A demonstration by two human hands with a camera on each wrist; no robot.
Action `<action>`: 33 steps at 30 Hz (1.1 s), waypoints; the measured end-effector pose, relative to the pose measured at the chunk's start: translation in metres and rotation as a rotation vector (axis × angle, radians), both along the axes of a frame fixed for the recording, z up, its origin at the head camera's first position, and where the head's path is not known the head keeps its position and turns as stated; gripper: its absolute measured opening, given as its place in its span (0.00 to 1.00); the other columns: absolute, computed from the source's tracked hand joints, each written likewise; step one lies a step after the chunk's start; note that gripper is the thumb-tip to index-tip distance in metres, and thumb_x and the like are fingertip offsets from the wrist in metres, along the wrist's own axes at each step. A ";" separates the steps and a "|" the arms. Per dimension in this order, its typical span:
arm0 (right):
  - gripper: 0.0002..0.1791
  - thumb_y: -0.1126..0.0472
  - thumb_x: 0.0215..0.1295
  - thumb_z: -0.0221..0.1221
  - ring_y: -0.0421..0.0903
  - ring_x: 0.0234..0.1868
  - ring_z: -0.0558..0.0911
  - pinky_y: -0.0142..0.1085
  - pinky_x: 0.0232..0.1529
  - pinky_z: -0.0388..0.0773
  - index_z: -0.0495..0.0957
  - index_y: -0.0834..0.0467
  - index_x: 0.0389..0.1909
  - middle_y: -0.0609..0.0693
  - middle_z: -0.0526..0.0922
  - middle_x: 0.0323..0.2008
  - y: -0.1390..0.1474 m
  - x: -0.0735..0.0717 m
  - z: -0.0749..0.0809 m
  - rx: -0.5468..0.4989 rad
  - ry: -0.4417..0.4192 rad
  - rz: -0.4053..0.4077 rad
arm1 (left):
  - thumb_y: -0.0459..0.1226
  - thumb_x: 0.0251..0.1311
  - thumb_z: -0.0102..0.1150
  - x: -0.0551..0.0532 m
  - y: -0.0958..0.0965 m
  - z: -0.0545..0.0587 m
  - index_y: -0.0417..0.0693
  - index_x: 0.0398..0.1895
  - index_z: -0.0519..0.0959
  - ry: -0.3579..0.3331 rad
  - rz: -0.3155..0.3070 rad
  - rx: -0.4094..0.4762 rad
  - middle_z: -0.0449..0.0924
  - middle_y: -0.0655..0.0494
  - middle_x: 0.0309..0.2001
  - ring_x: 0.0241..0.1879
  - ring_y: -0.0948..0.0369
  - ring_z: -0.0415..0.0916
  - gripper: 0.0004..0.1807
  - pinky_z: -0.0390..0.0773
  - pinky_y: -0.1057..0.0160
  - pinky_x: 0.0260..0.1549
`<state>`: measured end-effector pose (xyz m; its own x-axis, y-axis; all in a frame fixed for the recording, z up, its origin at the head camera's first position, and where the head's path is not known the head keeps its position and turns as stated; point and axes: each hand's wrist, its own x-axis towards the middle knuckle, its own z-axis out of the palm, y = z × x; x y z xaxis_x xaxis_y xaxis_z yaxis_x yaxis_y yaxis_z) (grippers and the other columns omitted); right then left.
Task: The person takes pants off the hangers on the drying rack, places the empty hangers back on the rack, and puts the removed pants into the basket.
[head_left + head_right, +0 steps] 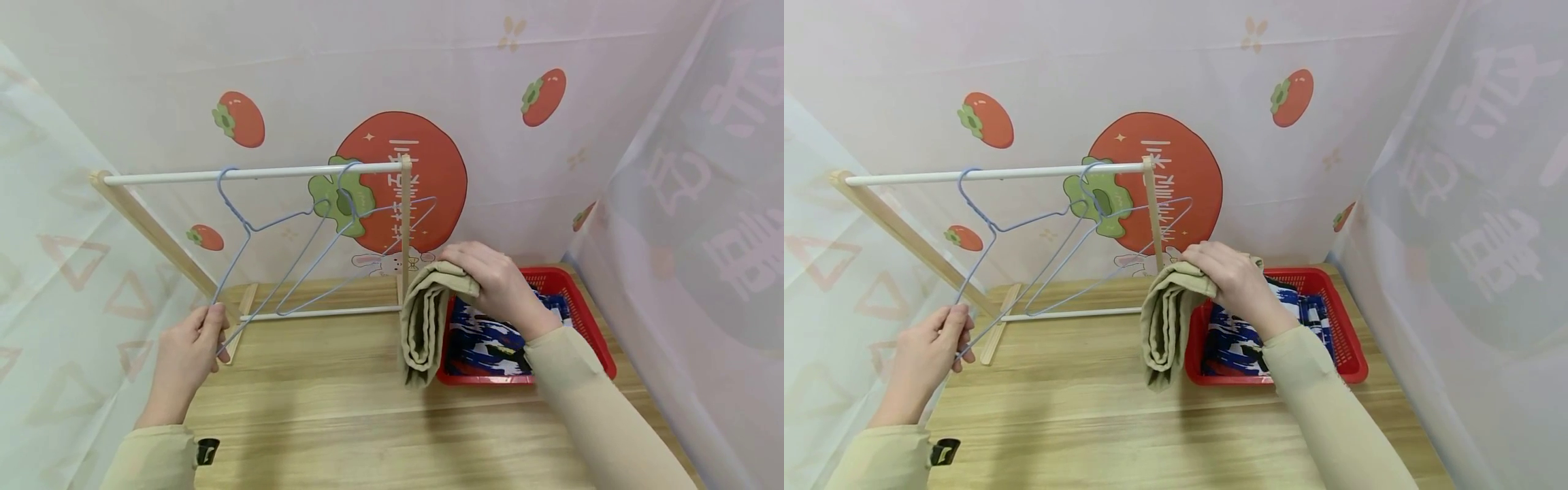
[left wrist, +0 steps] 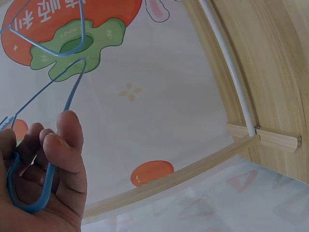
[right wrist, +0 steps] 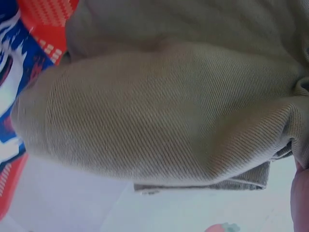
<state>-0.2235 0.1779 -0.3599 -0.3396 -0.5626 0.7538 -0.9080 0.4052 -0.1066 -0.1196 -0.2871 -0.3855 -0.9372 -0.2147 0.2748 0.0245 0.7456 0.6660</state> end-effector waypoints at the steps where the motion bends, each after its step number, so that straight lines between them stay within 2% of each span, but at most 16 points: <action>1: 0.18 0.62 0.65 0.70 0.51 0.54 0.83 0.48 0.58 0.81 0.81 0.60 0.54 0.54 0.85 0.52 0.001 -0.002 0.001 0.011 -0.008 0.004 | 0.53 0.81 0.42 0.000 0.000 0.001 0.43 0.34 0.78 -0.005 -0.002 0.003 0.79 0.54 0.19 0.09 0.61 0.74 0.26 0.73 0.64 0.09; 4: 0.27 0.69 0.52 0.77 0.52 0.56 0.82 0.49 0.60 0.80 0.81 0.60 0.55 0.53 0.85 0.53 0.001 -0.009 0.005 0.035 -0.022 0.017 | 0.53 0.81 0.41 0.000 0.000 0.002 0.42 0.34 0.78 -0.013 -0.008 0.014 0.79 0.53 0.23 0.11 0.62 0.76 0.27 0.74 0.64 0.09; 6: 0.30 0.69 0.48 0.79 0.53 0.56 0.82 0.51 0.60 0.79 0.81 0.60 0.54 0.53 0.85 0.53 0.000 -0.014 0.008 0.048 -0.016 0.021 | 0.53 0.81 0.41 0.000 -0.001 0.002 0.41 0.35 0.78 -0.018 -0.012 0.024 0.79 0.51 0.25 0.12 0.62 0.76 0.27 0.75 0.63 0.10; 13: 0.27 0.67 0.51 0.77 0.55 0.59 0.81 0.53 0.67 0.74 0.82 0.60 0.54 0.55 0.85 0.53 -0.005 -0.032 0.015 0.105 0.010 0.026 | 0.55 0.81 0.40 0.001 0.001 0.003 0.40 0.37 0.78 -0.039 -0.020 0.030 0.80 0.47 0.27 0.13 0.61 0.76 0.29 0.76 0.63 0.11; 22: 0.28 0.69 0.50 0.77 0.57 0.59 0.80 0.52 0.62 0.78 0.83 0.59 0.54 0.55 0.86 0.52 -0.018 -0.054 0.021 0.101 0.097 0.040 | 0.56 0.80 0.40 0.001 0.006 0.004 0.41 0.36 0.78 -0.038 -0.017 0.047 0.80 0.46 0.28 0.13 0.59 0.77 0.29 0.76 0.62 0.11; 25: 0.25 0.70 0.53 0.76 0.56 0.58 0.79 0.50 0.60 0.79 0.83 0.59 0.54 0.54 0.86 0.51 -0.019 -0.058 0.014 0.122 0.112 0.066 | 0.56 0.80 0.40 0.002 0.007 0.003 0.41 0.35 0.78 -0.034 -0.017 0.052 0.80 0.46 0.28 0.13 0.59 0.77 0.29 0.76 0.62 0.12; 28: 0.24 0.70 0.54 0.75 0.57 0.58 0.79 0.51 0.59 0.80 0.83 0.58 0.54 0.53 0.86 0.51 -0.013 -0.058 -0.001 0.188 0.101 0.104 | 0.56 0.80 0.40 0.002 0.007 0.003 0.41 0.35 0.78 -0.026 -0.017 0.046 0.80 0.46 0.28 0.13 0.60 0.77 0.29 0.76 0.62 0.11; 33: 0.26 0.68 0.49 0.79 0.57 0.58 0.79 0.52 0.58 0.81 0.84 0.57 0.51 0.52 0.86 0.51 0.004 -0.050 -0.020 0.308 0.068 0.153 | 0.55 0.80 0.40 0.003 0.005 0.003 0.40 0.35 0.78 -0.021 -0.015 0.048 0.81 0.45 0.28 0.13 0.60 0.77 0.29 0.75 0.62 0.11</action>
<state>-0.2738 0.1816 -0.3801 -0.1886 -0.8074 0.5591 -0.9615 0.2677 0.0622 -0.1171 -0.2819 -0.3828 -0.9459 -0.2130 0.2448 0.0210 0.7127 0.7011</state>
